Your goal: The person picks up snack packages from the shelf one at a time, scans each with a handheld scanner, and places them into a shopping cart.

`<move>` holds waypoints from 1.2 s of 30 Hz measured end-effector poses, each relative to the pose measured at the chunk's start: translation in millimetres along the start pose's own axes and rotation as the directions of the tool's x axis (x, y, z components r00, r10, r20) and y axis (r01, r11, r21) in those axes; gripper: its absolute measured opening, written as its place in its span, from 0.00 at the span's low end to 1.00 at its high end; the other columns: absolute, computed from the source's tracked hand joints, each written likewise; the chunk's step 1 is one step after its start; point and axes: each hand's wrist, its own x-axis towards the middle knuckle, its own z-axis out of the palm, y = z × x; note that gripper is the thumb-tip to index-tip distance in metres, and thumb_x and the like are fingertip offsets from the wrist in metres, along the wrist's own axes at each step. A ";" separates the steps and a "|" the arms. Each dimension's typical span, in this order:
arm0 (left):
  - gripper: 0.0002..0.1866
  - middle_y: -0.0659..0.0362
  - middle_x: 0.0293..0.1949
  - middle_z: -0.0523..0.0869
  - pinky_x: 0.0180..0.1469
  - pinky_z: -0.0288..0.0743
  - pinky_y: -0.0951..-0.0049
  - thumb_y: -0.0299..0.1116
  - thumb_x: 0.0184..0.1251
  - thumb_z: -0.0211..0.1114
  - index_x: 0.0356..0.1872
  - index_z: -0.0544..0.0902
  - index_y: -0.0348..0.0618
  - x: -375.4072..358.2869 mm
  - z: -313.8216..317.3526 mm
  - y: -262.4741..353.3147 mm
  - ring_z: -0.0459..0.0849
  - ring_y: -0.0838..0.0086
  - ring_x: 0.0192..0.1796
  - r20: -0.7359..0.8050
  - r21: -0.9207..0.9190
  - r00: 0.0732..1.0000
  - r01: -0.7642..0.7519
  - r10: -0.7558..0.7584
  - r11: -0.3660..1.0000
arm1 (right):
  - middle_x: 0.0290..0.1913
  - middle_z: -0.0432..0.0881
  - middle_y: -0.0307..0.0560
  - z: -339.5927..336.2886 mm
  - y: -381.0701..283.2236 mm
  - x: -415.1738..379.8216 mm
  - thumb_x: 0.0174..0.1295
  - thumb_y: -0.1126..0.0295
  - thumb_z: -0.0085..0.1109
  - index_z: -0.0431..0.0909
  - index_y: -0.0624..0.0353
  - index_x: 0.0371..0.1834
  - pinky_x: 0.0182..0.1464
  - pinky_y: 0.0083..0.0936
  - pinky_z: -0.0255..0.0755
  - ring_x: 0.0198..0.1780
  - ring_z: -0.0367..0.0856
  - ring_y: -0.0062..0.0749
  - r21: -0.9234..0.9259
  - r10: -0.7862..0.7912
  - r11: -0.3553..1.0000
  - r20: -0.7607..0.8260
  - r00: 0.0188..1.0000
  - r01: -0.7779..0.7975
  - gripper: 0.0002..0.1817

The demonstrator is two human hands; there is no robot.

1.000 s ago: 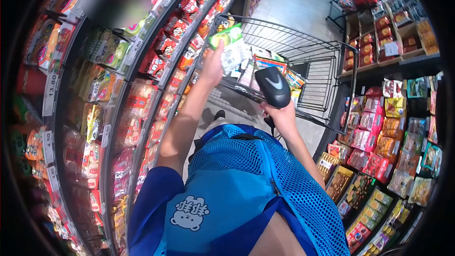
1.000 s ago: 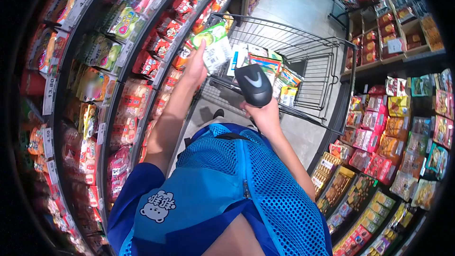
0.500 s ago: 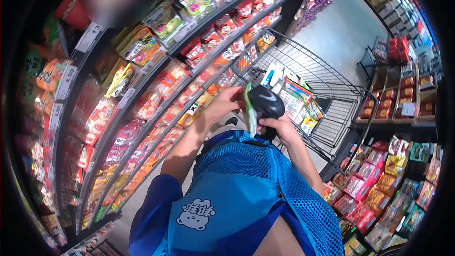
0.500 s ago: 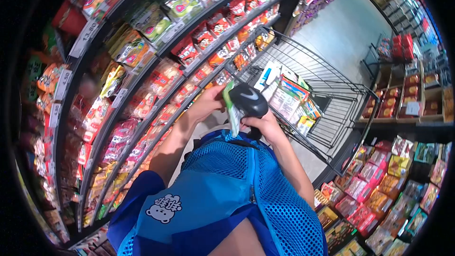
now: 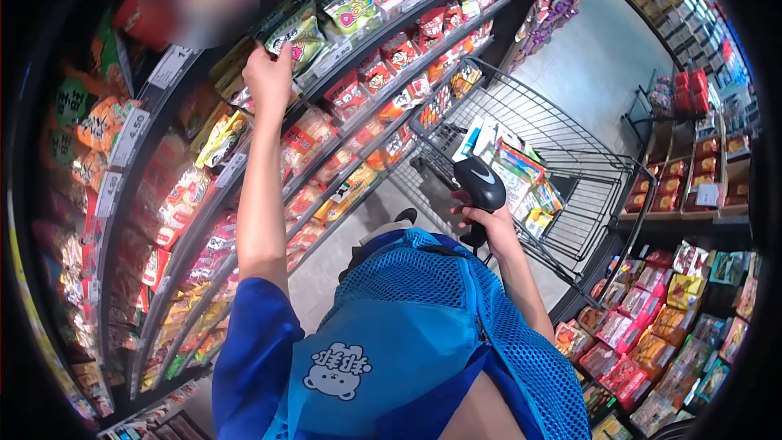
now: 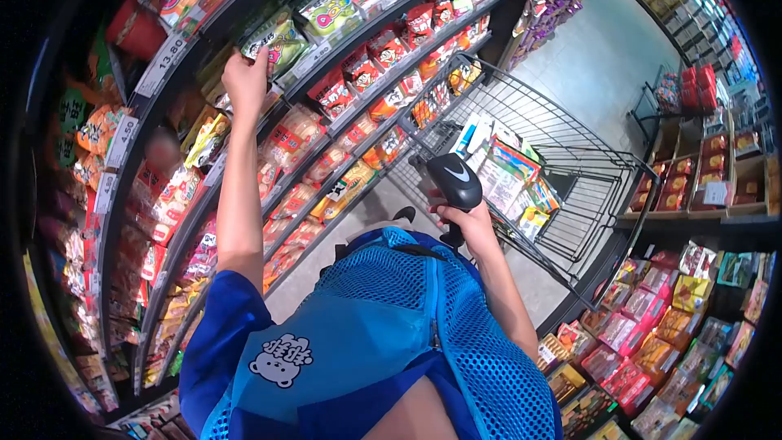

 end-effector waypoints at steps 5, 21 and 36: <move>0.17 0.46 0.23 0.86 0.35 0.78 0.60 0.39 0.59 0.69 0.25 0.82 0.29 17.1 45.8 -42.2 0.89 0.60 0.30 -0.077 0.371 0.980 -0.142 0.183 0.918 | 0.51 0.83 0.52 -25.5 16.3 -20.4 0.56 0.82 0.58 0.73 0.64 0.61 0.36 0.22 0.79 0.44 0.85 0.31 0.021 -0.037 0.999 -0.138 0.990 0.040 0.26; 0.30 0.39 0.61 0.73 0.66 0.64 0.55 0.29 0.62 0.64 0.64 0.68 0.29 -194.6 94.0 27.3 0.74 0.47 0.61 0.370 -0.089 0.768 -0.531 0.523 0.843 | 0.48 0.81 0.63 -205.8 139.9 -65.9 0.38 0.70 0.70 0.76 0.67 0.50 0.56 0.37 0.72 0.52 0.80 0.54 -0.555 -0.226 0.788 -0.663 0.714 -0.267 0.30; 0.30 0.43 0.62 0.75 0.70 0.60 0.49 0.36 0.58 0.68 0.61 0.71 0.38 -321.5 134.5 -17.5 0.68 0.47 0.68 0.824 -0.151 0.412 -0.500 0.388 0.853 | 0.42 0.82 0.61 -159.9 163.0 -115.8 0.39 0.75 0.67 0.76 0.68 0.47 0.53 0.40 0.72 0.47 0.80 0.55 -0.605 -0.244 0.767 -0.585 0.774 -0.215 0.26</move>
